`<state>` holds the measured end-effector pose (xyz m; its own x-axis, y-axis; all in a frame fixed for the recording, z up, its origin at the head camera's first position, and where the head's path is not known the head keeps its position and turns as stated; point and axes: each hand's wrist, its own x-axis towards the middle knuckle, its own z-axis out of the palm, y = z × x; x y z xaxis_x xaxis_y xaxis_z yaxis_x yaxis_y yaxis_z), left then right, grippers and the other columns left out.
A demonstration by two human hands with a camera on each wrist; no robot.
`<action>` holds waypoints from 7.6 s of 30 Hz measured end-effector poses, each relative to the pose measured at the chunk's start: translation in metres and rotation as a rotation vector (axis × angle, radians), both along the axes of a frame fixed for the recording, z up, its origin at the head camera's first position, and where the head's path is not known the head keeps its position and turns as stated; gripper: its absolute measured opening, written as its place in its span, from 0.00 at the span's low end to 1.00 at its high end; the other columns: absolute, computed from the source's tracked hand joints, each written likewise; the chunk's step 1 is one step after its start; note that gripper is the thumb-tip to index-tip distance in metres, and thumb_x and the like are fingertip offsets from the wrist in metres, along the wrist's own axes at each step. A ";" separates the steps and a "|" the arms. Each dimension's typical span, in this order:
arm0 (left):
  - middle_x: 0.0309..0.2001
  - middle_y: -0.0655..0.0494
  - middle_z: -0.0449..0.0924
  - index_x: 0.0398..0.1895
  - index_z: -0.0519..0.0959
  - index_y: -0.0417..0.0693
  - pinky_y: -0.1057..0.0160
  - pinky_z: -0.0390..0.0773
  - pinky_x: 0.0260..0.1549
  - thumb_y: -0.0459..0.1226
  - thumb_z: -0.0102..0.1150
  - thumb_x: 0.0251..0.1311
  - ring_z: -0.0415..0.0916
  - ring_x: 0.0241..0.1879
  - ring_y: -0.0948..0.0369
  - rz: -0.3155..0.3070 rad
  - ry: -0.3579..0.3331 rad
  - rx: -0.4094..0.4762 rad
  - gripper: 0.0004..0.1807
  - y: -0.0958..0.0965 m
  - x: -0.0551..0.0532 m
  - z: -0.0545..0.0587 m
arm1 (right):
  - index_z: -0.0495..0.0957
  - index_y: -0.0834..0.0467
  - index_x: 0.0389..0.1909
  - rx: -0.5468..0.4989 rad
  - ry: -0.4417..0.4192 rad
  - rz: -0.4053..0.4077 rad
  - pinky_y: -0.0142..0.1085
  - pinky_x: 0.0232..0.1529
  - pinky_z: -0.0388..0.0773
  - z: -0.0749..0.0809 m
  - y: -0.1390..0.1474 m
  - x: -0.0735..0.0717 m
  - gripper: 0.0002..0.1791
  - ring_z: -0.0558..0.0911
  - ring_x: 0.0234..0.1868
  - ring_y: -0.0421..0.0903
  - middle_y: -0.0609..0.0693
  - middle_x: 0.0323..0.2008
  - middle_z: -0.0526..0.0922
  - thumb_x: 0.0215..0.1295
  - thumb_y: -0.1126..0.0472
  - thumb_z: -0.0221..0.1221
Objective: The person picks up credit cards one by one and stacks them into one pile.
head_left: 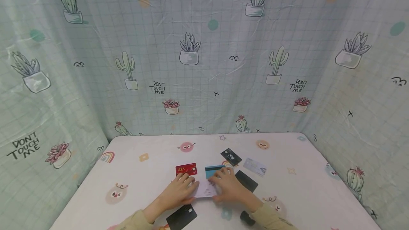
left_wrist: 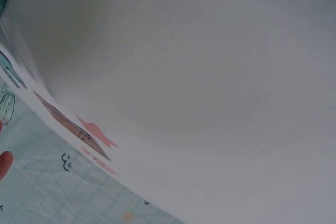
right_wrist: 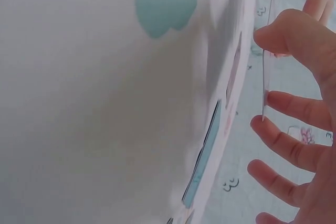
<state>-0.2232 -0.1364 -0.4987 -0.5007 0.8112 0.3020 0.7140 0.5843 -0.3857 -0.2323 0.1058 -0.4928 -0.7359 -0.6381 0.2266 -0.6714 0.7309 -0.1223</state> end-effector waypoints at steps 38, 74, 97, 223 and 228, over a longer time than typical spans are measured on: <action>0.46 0.57 0.76 0.52 0.70 0.56 0.55 0.70 0.48 0.54 0.58 0.50 0.68 0.48 0.56 -0.007 0.012 0.051 0.26 0.025 -0.012 0.002 | 0.72 0.48 0.51 -0.103 -0.008 -0.034 0.51 0.54 0.54 0.002 0.034 -0.006 0.30 0.63 0.46 0.44 0.43 0.47 0.75 0.42 0.48 0.65; 0.42 0.60 0.78 0.49 0.73 0.55 0.62 0.69 0.41 0.54 0.58 0.49 0.68 0.40 0.60 0.039 0.021 0.097 0.24 0.042 -0.045 -0.005 | 0.72 0.50 0.49 -0.116 -0.013 -0.132 0.53 0.46 0.59 -0.006 0.041 -0.035 0.29 0.65 0.40 0.45 0.48 0.48 0.78 0.41 0.52 0.67; 0.41 0.59 0.78 0.49 0.74 0.54 0.61 0.69 0.41 0.54 0.57 0.50 0.68 0.40 0.60 0.034 -0.036 0.085 0.24 0.049 -0.062 -0.008 | 0.72 0.51 0.51 -0.081 -0.036 -0.136 0.54 0.46 0.60 -0.008 0.043 -0.049 0.29 0.66 0.41 0.46 0.49 0.47 0.77 0.43 0.53 0.66; 0.40 0.59 0.80 0.46 0.75 0.55 0.52 0.69 0.42 0.51 0.61 0.47 0.70 0.40 0.60 0.134 -0.228 0.104 0.22 0.051 -0.068 -0.004 | 0.72 0.51 0.52 -0.037 -0.129 -0.131 0.54 0.44 0.60 -0.012 0.038 -0.061 0.29 0.67 0.48 0.52 0.49 0.49 0.75 0.44 0.55 0.64; 0.40 0.59 0.80 0.46 0.75 0.54 0.51 0.70 0.42 0.51 0.62 0.47 0.71 0.40 0.60 0.127 -0.219 0.115 0.23 0.050 -0.069 -0.006 | 0.72 0.52 0.52 -0.028 -0.116 -0.114 0.54 0.42 0.60 -0.009 0.038 -0.062 0.29 0.66 0.46 0.51 0.50 0.49 0.75 0.45 0.55 0.64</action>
